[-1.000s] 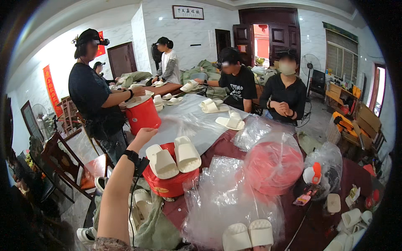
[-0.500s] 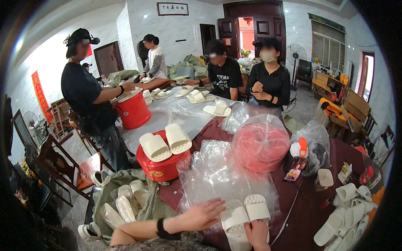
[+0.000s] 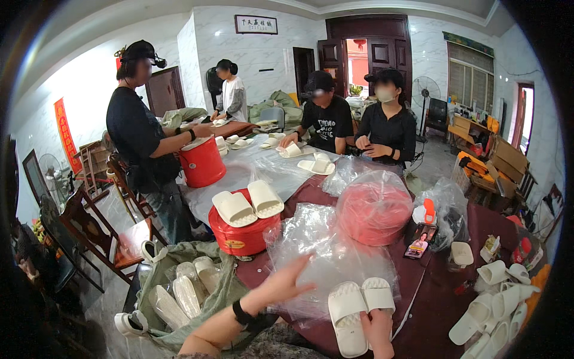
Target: Packaging pairs of white slide-on shoes into clear plastic bags.
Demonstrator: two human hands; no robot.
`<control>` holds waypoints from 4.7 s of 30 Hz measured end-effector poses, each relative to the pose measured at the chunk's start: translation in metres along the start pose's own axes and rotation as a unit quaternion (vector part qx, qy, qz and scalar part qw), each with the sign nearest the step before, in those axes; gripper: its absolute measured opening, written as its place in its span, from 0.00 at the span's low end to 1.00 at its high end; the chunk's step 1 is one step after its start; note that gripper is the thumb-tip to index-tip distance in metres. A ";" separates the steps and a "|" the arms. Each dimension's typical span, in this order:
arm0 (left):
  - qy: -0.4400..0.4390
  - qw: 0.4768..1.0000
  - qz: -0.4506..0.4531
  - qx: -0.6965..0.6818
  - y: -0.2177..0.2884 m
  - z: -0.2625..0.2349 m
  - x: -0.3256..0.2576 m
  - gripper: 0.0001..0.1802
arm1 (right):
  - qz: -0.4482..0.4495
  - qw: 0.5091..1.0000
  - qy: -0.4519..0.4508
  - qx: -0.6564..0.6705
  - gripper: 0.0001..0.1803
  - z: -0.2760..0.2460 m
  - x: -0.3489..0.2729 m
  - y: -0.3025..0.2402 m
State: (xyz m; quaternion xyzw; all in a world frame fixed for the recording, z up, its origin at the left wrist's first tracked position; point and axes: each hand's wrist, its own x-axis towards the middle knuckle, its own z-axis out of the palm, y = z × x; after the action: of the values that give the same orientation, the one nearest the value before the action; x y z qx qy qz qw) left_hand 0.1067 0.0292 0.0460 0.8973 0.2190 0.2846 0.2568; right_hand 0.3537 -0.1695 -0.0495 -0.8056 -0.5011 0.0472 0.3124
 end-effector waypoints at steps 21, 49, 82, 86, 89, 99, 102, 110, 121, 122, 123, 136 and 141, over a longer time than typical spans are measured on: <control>-0.107 0.988 0.029 0.104 -0.014 0.084 -0.059 0.30 | 0.010 0.999 0.000 0.031 0.21 0.005 0.000 0.004; -0.096 0.989 -0.050 0.103 -0.012 0.101 -0.064 0.35 | -0.007 0.997 0.029 0.072 0.20 0.005 0.001 0.003; -0.098 0.989 -0.048 0.102 -0.014 0.099 -0.066 0.35 | 0.010 0.998 0.005 0.060 0.19 0.002 0.000 0.000; -0.095 0.988 -0.042 0.111 -0.016 0.100 -0.065 0.35 | 0.003 0.998 0.006 0.061 0.20 0.000 0.001 -0.001; -0.105 0.986 -0.054 0.114 -0.014 0.100 -0.067 0.35 | -0.005 0.999 -0.002 0.050 0.21 0.004 0.000 0.003; -0.086 0.992 -0.043 0.082 -0.018 0.105 -0.078 0.33 | 0.039 0.988 0.039 0.142 0.14 -0.004 -0.005 0.001; -0.069 0.995 -0.011 0.076 -0.021 0.106 -0.077 0.31 | -0.002 0.947 0.097 0.308 0.08 -0.015 -0.006 -0.007; -0.043 0.997 0.007 0.060 -0.024 0.101 -0.075 0.20 | 0.019 0.825 0.017 0.564 0.14 -0.060 0.002 -0.071; -0.014 0.997 -0.066 0.024 0.001 0.096 -0.068 0.17 | -0.059 0.897 -0.080 0.431 0.12 -0.039 -0.002 -0.097; -0.008 0.998 -0.065 0.025 0.001 0.098 -0.064 0.17 | -0.057 0.894 -0.087 0.436 0.13 -0.031 -0.005 -0.082; 0.007 0.995 -0.092 0.047 0.002 0.101 -0.063 0.16 | -0.061 0.894 -0.089 0.434 0.13 -0.028 -0.011 -0.071; 0.101 0.971 -0.206 -0.072 -0.007 0.076 -0.047 0.10 | -0.146 0.936 -0.211 0.240 0.17 -0.110 -0.032 -0.049; 0.123 0.985 -0.102 -0.060 0.014 0.059 -0.039 0.09 | -0.155 0.922 -0.274 0.224 0.16 -0.106 -0.041 -0.047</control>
State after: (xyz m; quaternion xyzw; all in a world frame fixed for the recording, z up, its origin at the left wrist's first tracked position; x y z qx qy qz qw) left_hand 0.1178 -0.0224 -0.0029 0.8114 0.3217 0.3778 0.3089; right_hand 0.3378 -0.2382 0.0518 -0.5825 -0.6620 0.3281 0.3388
